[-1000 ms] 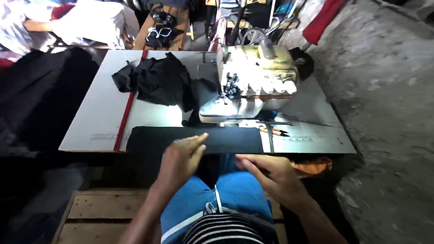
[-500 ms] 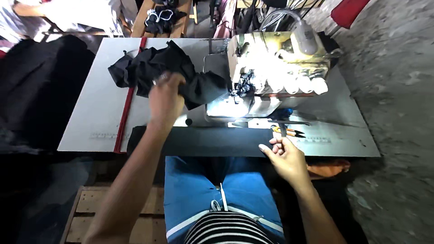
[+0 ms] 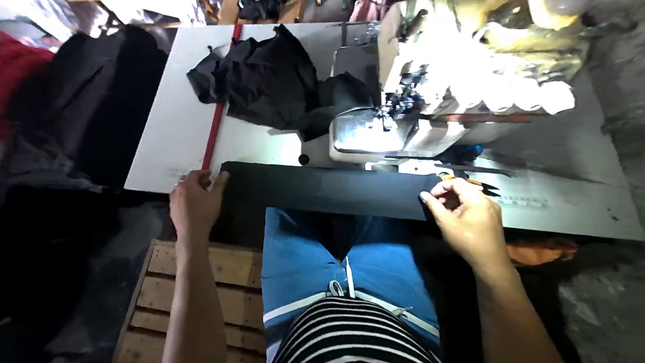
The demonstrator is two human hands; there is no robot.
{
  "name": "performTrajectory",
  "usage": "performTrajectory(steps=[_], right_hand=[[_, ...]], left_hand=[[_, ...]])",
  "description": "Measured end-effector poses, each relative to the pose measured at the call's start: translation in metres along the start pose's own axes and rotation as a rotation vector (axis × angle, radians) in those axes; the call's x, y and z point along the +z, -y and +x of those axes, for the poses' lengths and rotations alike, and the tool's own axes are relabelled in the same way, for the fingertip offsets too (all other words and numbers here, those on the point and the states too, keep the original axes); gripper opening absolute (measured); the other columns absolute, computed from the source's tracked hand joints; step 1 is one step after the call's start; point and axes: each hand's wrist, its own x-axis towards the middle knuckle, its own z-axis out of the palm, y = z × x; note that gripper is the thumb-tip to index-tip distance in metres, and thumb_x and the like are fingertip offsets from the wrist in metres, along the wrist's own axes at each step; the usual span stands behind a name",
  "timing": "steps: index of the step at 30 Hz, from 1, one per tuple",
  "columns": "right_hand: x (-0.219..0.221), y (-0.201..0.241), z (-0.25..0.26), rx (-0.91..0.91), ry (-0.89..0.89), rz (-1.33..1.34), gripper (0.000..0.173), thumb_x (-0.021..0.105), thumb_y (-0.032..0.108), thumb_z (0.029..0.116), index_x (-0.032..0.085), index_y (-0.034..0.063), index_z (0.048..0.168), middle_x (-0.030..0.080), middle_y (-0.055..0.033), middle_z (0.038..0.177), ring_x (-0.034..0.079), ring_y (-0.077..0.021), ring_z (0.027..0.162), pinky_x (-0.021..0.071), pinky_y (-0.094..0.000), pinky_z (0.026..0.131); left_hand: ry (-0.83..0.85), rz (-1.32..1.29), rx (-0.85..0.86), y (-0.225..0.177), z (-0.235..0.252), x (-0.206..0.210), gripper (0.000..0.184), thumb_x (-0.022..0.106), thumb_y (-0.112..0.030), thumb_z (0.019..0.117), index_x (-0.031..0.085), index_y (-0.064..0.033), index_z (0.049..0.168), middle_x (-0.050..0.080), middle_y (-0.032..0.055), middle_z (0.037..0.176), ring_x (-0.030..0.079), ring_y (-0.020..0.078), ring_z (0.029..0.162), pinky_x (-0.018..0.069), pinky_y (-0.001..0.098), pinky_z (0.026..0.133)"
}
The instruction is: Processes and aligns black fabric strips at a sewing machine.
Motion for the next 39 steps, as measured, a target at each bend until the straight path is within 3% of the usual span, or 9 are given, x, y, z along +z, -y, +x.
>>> performTrajectory(steps=[3,9,16,23,26,29,31,33,39], right_hand=[[-0.002,0.000,0.004,0.116,0.073,0.040,0.051,0.081,0.028,0.0880,0.060,0.0022,0.126,0.069,-0.0101,0.095,0.066,-0.0187,0.076,0.0554,-0.0430,0.072],[-0.016,0.000,0.007,0.148,-0.011,0.096,0.018,0.082,0.020,0.0884,0.073,0.0052,0.093,0.066,-0.0049,0.077,0.061,-0.0137,0.064,0.0538,-0.0360,0.060],[-0.002,-0.013,-0.006,0.246,-0.061,0.106,0.023,0.081,0.029,0.0910,0.069,0.0091,0.093,0.063,-0.0011,0.067,0.056,-0.0133,0.055,0.0491,-0.0373,0.055],[-0.017,0.013,-0.012,0.121,-0.192,0.147,0.025,0.074,0.021,0.0931,0.068,0.0116,0.116,0.071,-0.0020,0.094,0.067,-0.0096,0.073,0.0575,-0.0310,0.066],[-0.004,0.057,-0.014,0.103,0.009,0.651,0.013,0.065,0.012,0.0990,0.067,0.0062,0.110,0.072,-0.0029,0.096,0.071,-0.0104,0.077,0.0632,-0.0290,0.069],[0.035,0.074,-0.006,0.182,0.504,1.178,0.045,0.040,0.036,0.1102,0.064,0.0014,0.127,0.074,-0.0126,0.115,0.073,-0.0227,0.101,0.0617,-0.0405,0.090],[0.048,0.077,0.002,0.236,0.520,1.146,0.044,0.049,0.050,0.1057,0.070,0.0112,0.112,0.072,-0.0021,0.097,0.070,-0.0110,0.086,0.0597,-0.0301,0.079],[0.039,0.061,0.009,0.165,0.358,0.833,0.024,0.071,0.036,0.0976,0.075,0.0124,0.103,0.075,-0.0010,0.089,0.071,-0.0107,0.080,0.0618,-0.0316,0.073],[0.000,-0.002,0.018,0.138,0.193,0.223,0.045,0.082,0.040,0.0860,0.052,0.0143,0.064,0.045,0.0012,0.054,0.042,-0.0121,0.047,0.0368,-0.0348,0.047]], left_hand=[[-0.005,-0.010,-0.005,0.007,-0.011,0.016,0.052,0.071,-0.044,0.0963,0.068,0.0019,0.120,0.069,0.0287,0.108,0.066,0.0496,0.101,0.0487,0.0724,0.088],[-0.087,-0.063,0.166,0.014,-0.011,0.029,0.047,0.067,-0.035,0.1000,0.064,0.0063,0.123,0.066,0.0335,0.112,0.065,0.0517,0.105,0.0466,0.0723,0.092],[-0.097,-0.059,0.144,0.012,-0.008,0.022,0.037,0.055,-0.027,0.1068,0.064,0.0070,0.121,0.066,0.0346,0.109,0.064,0.0520,0.104,0.0437,0.0729,0.091],[-0.326,-0.099,0.194,0.007,-0.020,0.011,0.034,0.074,-0.031,0.0941,0.073,0.0004,0.107,0.068,0.0219,0.122,0.060,0.0391,0.121,0.0408,0.0599,0.106],[-0.260,-0.243,0.278,-0.054,-0.048,0.004,0.034,0.074,-0.030,0.0945,0.069,0.0022,0.103,0.070,0.0164,0.100,0.067,0.0214,0.090,0.0553,0.0424,0.081],[-0.002,-0.414,0.543,-0.127,-0.082,0.034,0.021,0.074,-0.024,0.0925,0.072,-0.0037,0.096,0.071,0.0068,0.091,0.068,0.0125,0.080,0.0592,0.0358,0.071],[0.219,-0.453,0.709,-0.154,-0.096,0.061,0.019,0.077,-0.028,0.0916,0.077,-0.0124,0.103,0.075,-0.0024,0.106,0.070,0.0067,0.096,0.0603,0.0340,0.086],[0.278,-0.480,0.695,-0.151,-0.094,0.062,0.018,0.073,-0.029,0.0952,0.079,-0.0171,0.107,0.075,-0.0078,0.113,0.070,0.0029,0.104,0.0607,0.0304,0.091],[0.108,-0.284,0.331,-0.091,-0.055,0.051,0.014,0.067,-0.022,0.1004,0.074,-0.0121,0.108,0.076,-0.0016,0.098,0.072,0.0056,0.083,0.0622,0.0282,0.075]])
